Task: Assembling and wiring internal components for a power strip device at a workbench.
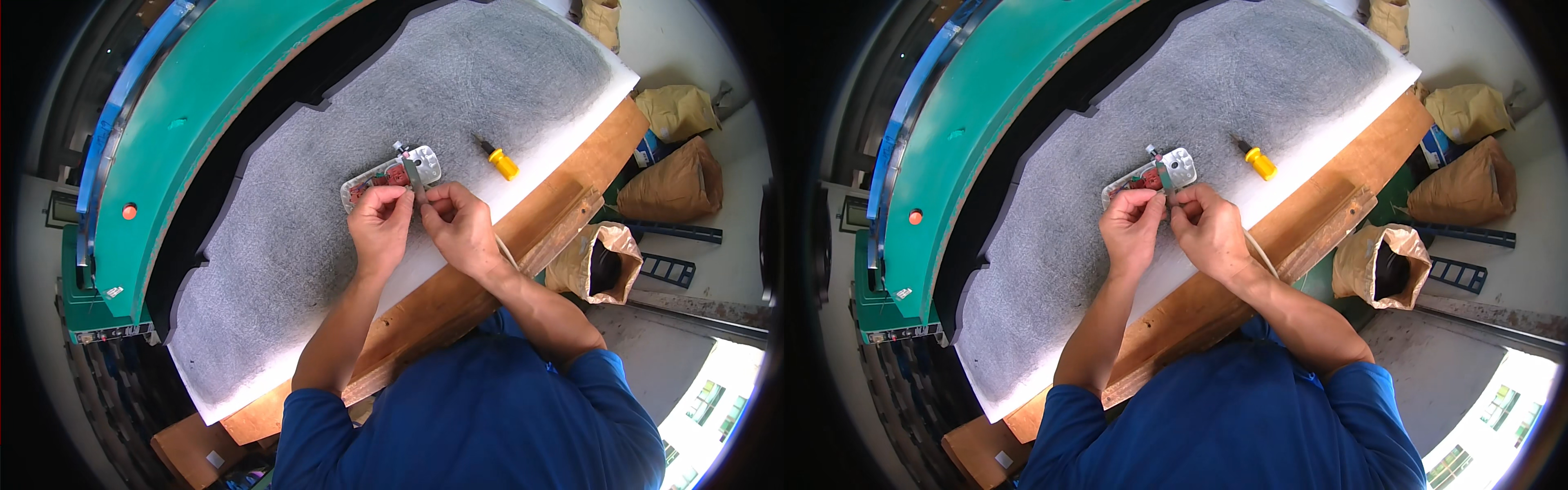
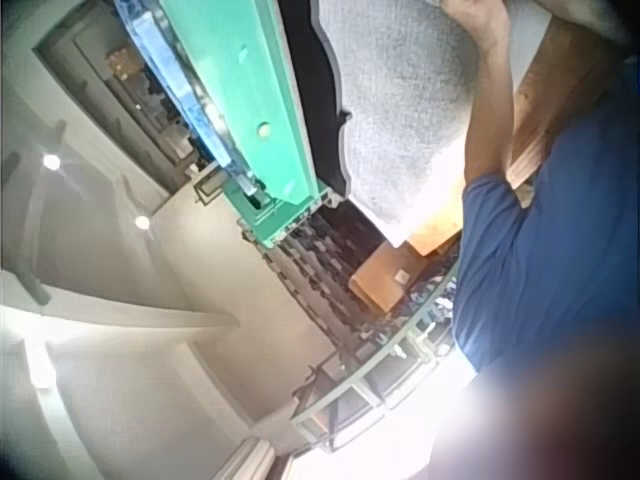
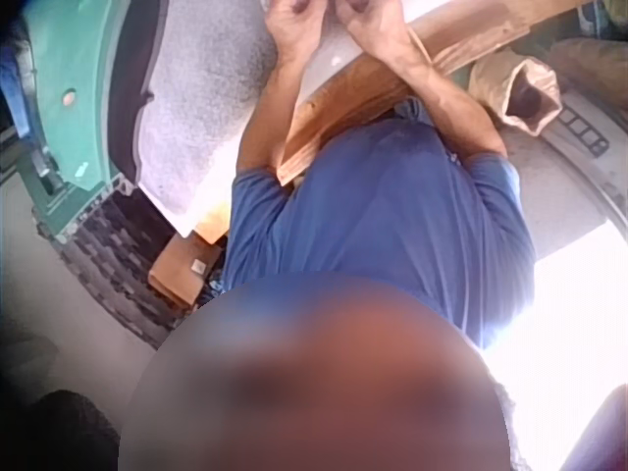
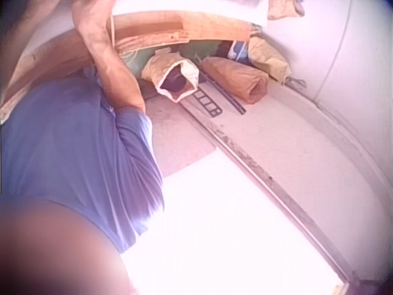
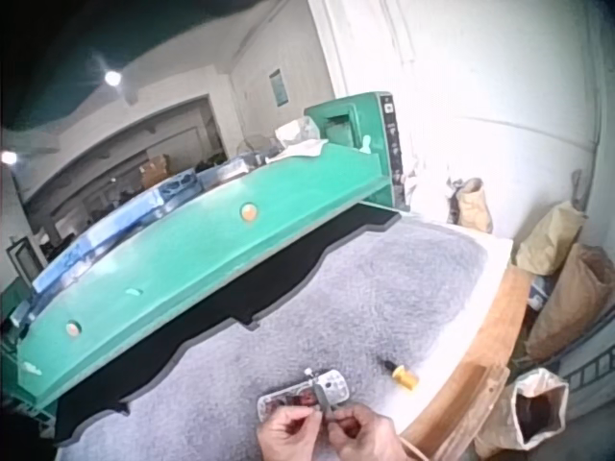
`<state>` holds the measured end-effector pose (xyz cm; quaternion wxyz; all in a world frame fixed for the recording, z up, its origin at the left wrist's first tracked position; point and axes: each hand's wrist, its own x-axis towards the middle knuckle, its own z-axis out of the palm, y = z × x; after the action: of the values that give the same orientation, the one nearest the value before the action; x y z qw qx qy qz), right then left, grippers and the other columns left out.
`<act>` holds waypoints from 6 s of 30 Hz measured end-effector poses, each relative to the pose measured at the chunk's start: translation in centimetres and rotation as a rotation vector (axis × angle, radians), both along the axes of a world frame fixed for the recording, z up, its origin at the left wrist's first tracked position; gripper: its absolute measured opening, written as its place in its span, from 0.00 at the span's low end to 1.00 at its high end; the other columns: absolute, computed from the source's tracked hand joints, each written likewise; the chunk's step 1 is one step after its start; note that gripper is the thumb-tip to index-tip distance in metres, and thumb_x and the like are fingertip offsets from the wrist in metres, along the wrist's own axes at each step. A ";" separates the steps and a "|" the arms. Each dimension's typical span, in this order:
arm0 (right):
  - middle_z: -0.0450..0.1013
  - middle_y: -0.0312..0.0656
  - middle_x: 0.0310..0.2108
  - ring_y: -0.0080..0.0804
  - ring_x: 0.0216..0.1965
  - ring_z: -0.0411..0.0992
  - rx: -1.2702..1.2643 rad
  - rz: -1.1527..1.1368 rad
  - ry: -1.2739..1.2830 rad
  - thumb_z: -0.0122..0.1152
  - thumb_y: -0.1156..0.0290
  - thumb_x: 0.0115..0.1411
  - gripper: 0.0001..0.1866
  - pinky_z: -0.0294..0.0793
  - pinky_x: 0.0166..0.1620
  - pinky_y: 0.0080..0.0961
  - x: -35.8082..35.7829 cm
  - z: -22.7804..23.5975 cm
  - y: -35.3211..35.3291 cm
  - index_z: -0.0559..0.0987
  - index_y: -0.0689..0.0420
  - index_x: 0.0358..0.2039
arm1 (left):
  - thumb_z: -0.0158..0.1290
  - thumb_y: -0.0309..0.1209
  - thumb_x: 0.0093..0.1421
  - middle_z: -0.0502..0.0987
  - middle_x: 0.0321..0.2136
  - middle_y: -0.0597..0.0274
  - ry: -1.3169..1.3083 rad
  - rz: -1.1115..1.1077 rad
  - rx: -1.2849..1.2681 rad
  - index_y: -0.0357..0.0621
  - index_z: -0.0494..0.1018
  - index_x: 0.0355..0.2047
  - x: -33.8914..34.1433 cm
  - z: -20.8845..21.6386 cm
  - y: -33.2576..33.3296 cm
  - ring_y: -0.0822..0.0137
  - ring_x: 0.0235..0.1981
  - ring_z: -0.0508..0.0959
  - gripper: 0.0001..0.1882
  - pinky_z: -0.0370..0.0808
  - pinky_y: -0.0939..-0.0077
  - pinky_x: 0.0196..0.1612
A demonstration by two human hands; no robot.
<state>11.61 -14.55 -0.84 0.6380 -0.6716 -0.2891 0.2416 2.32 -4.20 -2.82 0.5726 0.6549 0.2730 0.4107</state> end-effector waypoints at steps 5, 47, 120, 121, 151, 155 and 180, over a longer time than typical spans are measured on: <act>0.78 0.46 0.24 0.31 0.24 0.78 -0.021 0.012 -0.019 0.63 0.77 0.55 0.08 0.77 0.29 0.28 0.1 -0.2 -0.1 0.78 0.62 0.37 | 0.59 0.18 0.59 0.80 0.30 0.67 0.012 0.022 0.020 0.38 0.77 0.35 0.2 0.5 -0.3 0.80 0.29 0.77 0.05 0.75 0.84 0.33; 0.74 0.34 0.21 0.13 0.23 0.66 -0.085 0.161 0.176 0.66 0.72 0.60 0.08 0.69 0.27 0.18 0.5 1.6 -2.1 0.79 0.62 0.29 | 0.59 0.17 0.57 0.81 0.32 0.65 0.095 0.015 0.360 0.37 0.78 0.35 -0.7 1.2 0.0 0.78 0.33 0.78 0.06 0.75 0.82 0.38; 0.77 0.42 0.34 0.42 0.34 0.75 0.244 0.332 -0.704 0.68 0.81 0.49 0.07 0.74 0.37 0.33 4.5 0.7 2.1 0.80 0.59 0.30 | 0.49 0.39 0.69 0.71 0.17 0.52 0.515 -0.110 0.416 0.37 0.71 0.22 -1.7 3.8 3.7 0.57 0.19 0.70 0.21 0.68 0.63 0.23; 0.77 0.41 0.34 0.43 0.34 0.76 0.246 0.324 -0.680 0.67 0.81 0.48 0.07 0.74 0.37 0.35 4.4 0.7 2.1 0.80 0.58 0.28 | 0.49 0.41 0.68 0.73 0.18 0.48 0.508 -0.100 0.363 0.38 0.72 0.21 -1.8 3.9 3.8 0.47 0.20 0.74 0.22 0.70 0.58 0.24; 0.77 0.45 0.35 0.44 0.36 0.76 0.206 0.394 -0.586 0.67 0.79 0.52 0.05 0.75 0.40 0.34 4.7 0.7 1.8 0.81 0.60 0.31 | 0.62 0.22 0.54 0.79 0.38 0.54 0.344 -0.154 0.817 0.40 0.76 0.44 -2.8 7.6 2.2 0.53 0.38 0.80 0.16 0.78 0.65 0.39; 0.77 0.44 0.35 0.45 0.37 0.75 0.198 0.373 -0.579 0.67 0.79 0.52 0.06 0.74 0.41 0.35 4.5 0.9 1.7 0.80 0.59 0.31 | 0.61 0.21 0.53 0.79 0.35 0.55 0.353 -0.333 0.920 0.40 0.75 0.43 -2.5 7.1 4.0 0.52 0.36 0.79 0.16 0.78 0.64 0.38; 0.77 0.44 0.35 0.44 0.36 0.75 0.183 0.375 -0.648 0.68 0.79 0.52 0.06 0.73 0.42 0.36 4.7 0.9 1.7 0.81 0.59 0.32 | 0.62 0.24 0.55 0.79 0.31 0.59 0.283 -0.348 0.727 0.41 0.77 0.37 -2.0 6.4 4.4 0.60 0.32 0.78 0.09 0.75 0.67 0.33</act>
<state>16.26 -12.84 0.05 0.5155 -0.5888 -0.6140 0.1027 0.30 0.25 3.61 0.3221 0.9004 0.0715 0.2836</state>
